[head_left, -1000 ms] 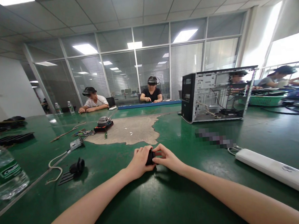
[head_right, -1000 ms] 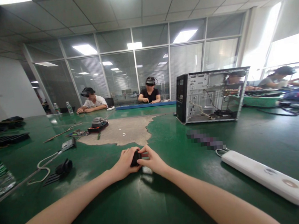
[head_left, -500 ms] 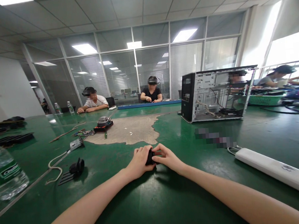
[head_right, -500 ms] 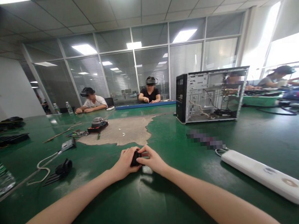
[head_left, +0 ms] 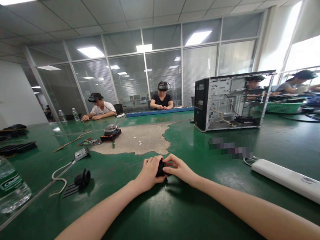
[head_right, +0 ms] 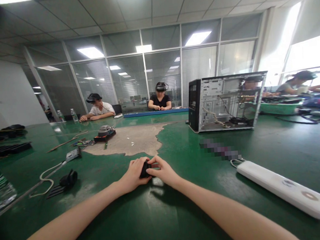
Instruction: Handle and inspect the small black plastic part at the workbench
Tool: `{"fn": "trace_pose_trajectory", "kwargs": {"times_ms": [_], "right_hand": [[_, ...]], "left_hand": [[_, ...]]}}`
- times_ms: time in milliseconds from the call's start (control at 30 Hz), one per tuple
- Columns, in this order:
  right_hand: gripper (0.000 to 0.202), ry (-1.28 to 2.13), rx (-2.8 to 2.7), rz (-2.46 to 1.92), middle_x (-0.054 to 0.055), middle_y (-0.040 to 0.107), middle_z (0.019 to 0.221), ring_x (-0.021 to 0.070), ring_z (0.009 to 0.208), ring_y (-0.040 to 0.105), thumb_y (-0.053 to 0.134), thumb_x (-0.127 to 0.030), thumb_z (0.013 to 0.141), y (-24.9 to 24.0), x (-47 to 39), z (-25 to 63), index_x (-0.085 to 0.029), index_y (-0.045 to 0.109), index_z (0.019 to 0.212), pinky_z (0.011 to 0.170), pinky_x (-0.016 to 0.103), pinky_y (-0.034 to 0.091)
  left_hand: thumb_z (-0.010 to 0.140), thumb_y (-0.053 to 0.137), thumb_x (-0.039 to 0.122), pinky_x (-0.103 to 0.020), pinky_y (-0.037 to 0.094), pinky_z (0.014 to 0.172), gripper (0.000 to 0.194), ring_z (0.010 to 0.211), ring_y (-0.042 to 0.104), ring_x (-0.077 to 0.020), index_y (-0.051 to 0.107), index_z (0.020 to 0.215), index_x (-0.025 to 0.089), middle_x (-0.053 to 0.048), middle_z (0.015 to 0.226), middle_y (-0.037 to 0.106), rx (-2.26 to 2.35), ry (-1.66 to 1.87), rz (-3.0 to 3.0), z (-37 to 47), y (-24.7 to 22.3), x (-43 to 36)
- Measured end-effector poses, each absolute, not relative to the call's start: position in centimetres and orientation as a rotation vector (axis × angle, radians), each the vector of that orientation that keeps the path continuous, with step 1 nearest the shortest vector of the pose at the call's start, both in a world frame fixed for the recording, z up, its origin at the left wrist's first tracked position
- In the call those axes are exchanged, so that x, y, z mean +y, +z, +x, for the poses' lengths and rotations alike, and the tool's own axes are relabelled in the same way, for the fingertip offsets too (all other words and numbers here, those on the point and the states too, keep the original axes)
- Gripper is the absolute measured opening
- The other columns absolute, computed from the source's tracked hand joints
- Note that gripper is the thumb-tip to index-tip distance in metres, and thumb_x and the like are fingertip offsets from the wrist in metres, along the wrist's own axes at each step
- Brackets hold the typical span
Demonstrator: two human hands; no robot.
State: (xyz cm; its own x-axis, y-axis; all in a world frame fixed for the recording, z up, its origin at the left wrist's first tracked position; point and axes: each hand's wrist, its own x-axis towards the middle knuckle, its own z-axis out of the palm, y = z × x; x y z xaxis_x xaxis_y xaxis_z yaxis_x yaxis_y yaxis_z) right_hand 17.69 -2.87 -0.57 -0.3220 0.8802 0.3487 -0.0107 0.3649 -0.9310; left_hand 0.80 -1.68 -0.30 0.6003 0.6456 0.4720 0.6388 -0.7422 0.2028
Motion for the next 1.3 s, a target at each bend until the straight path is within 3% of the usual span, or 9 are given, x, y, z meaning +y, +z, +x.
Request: {"fn": "trace_pose_trajectory", "kwargs": {"times_ms": [200, 533, 733, 1033, 1300], "right_hand": [[0.029, 1.060, -1.625, -0.844, 0.001, 0.056, 0.091, 0.0165, 0.087, 0.056, 0.066, -0.029, 0.065, -0.92, -2.50, 17.64, -0.020, 0.052, 0.088, 0.083, 0.035, 0.044], [0.025, 1.081, -1.634, -0.799, 0.000, 0.055, 0.088, 0.0169, 0.087, 0.057, 0.066, -0.031, 0.065, -0.78, -2.69, 17.66, -0.019, 0.050, 0.081, 0.079, 0.033, 0.045], [0.032, 1.098, -1.632, -0.879, 0.002, 0.055, 0.091, 0.0162, 0.083, 0.057, 0.066, -0.031, 0.066, -1.27, -2.28, 17.73, -0.018, 0.050, 0.091, 0.078, 0.035, 0.045], [0.023, 1.077, -1.638, -0.802, 0.000, 0.054, 0.089, 0.0167, 0.087, 0.056, 0.065, -0.029, 0.066, -0.69, -2.80, 17.64, -0.019, 0.052, 0.082, 0.080, 0.033, 0.044], [0.030, 1.122, -1.648, -0.850, 0.002, 0.055, 0.091, 0.0166, 0.084, 0.057, 0.066, -0.028, 0.065, -1.10, -2.50, 17.72, -0.019, 0.049, 0.089, 0.077, 0.034, 0.045]], "left_hand": [[0.065, 0.062, 0.030, -0.037, 0.031, 0.083, 0.052, 0.095, 0.046, -0.0241, 0.036, 0.110, 0.021, -0.005, 0.103, 0.050, 1.131, 0.827, 2.788, 0.81, -0.17, -1.71], [0.066, 0.062, 0.028, -0.037, 0.031, 0.083, 0.053, 0.095, 0.046, -0.0239, 0.035, 0.111, 0.021, -0.005, 0.103, 0.050, 1.125, 0.818, 2.794, 0.76, 0.00, -1.81], [0.066, 0.062, 0.029, -0.037, 0.030, 0.083, 0.054, 0.095, 0.046, -0.0234, 0.034, 0.112, 0.021, -0.005, 0.103, 0.050, 1.116, 0.830, 2.785, 0.74, -0.02, -1.82], [0.065, 0.063, 0.028, -0.037, 0.030, 0.083, 0.055, 0.095, 0.045, -0.0235, 0.034, 0.112, 0.021, -0.005, 0.104, 0.049, 1.132, 0.818, 2.804, 0.80, -0.23, -1.70], [0.066, 0.062, 0.028, -0.036, 0.030, 0.083, 0.054, 0.094, 0.045, -0.0229, 0.035, 0.111, 0.021, -0.004, 0.102, 0.050, 1.129, 0.815, 2.793, 0.77, 0.02, -1.79]]}}
